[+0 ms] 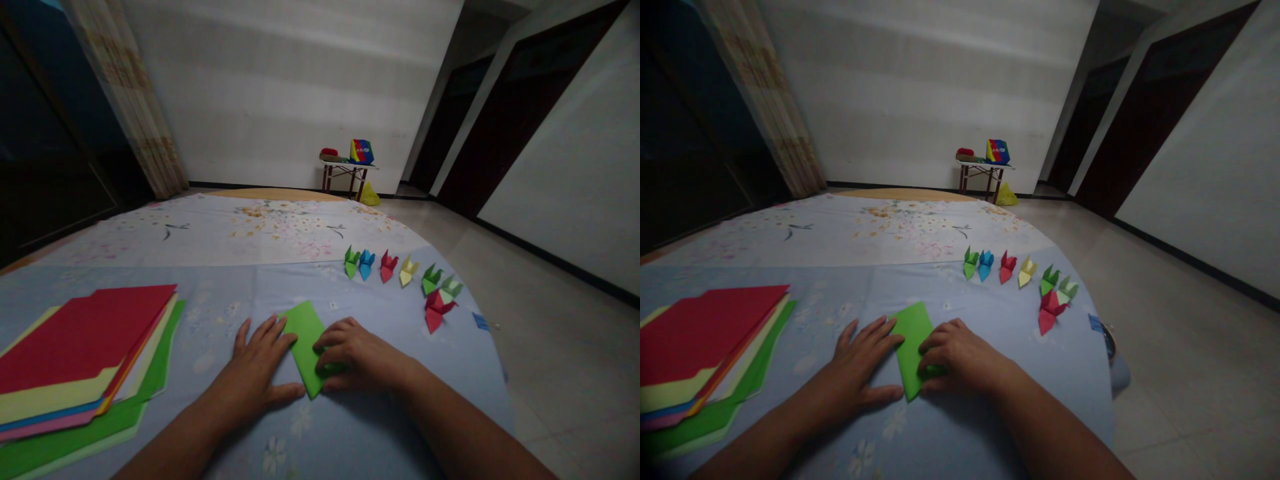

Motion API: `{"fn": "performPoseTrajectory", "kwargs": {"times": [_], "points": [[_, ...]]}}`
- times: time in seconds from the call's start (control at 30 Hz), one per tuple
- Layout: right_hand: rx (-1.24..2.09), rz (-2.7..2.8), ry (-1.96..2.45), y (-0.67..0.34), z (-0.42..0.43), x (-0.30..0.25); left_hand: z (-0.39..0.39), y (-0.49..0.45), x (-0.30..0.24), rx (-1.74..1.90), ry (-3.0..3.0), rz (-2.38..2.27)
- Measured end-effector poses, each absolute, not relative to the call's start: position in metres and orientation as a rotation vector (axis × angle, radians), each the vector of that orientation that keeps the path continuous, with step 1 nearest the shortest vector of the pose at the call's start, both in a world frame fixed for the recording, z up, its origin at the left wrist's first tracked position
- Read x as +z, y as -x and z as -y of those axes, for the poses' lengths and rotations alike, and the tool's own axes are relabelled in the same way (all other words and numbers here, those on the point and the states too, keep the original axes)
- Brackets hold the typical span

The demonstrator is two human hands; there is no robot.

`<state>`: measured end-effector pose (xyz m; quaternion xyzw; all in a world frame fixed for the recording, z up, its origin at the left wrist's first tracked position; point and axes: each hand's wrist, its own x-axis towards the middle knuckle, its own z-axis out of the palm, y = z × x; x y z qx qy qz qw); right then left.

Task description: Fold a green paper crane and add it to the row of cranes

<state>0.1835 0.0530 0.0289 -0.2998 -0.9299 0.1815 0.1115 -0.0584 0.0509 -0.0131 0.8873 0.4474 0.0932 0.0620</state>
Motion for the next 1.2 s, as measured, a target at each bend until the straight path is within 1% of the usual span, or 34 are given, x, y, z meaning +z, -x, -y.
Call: {"fn": "performPoseTrajectory", "kwargs": {"times": [0.13, 0.3, 0.4, 0.57, 0.77, 0.83, 0.93, 0.97, 1.1, 1.2], "points": [[0.524, 2.677, 0.848, -0.179, -0.051, 0.027, -0.050, 0.057, -0.009, 0.342, -2.715, -1.313], [0.539, 2.552, 0.917, -0.176, -0.051, 0.021, -0.048, 0.049, 0.009, 0.423, -2.678, -1.140], [0.646, 2.456, 0.938, -0.179, -0.054, 0.018, -0.045, 0.045, 0.014, 0.458, -2.587, -1.125], [0.817, 2.188, 1.107, -0.188, -0.062, 0.011, -0.040, 0.040, 0.013, 0.603, -2.368, -1.327], [1.138, 1.875, 1.220, -0.180, -0.072, -0.004, -0.036, 0.030, 0.013, 0.593, -2.255, -1.456], [1.114, 1.872, 1.203, -0.176, -0.071, -0.003, -0.036, 0.029, 0.010, 0.611, -2.254, -1.471], [0.965, 1.952, 1.178, -0.175, -0.069, 0.002, -0.036, 0.029, 0.006, 0.647, -2.278, -1.439], [0.982, 1.976, 1.170, -0.176, -0.069, 0.004, -0.036, 0.029, 0.006, 0.649, -2.282, -1.420], [1.321, 1.958, 1.069, -0.183, -0.068, 0.008, -0.034, 0.029, 0.008, 0.605, -2.241, -1.388], [1.435, 1.892, 1.022, -0.186, -0.069, 0.008, -0.032, 0.029, 0.011, 0.587, -2.175, -1.390]]}}
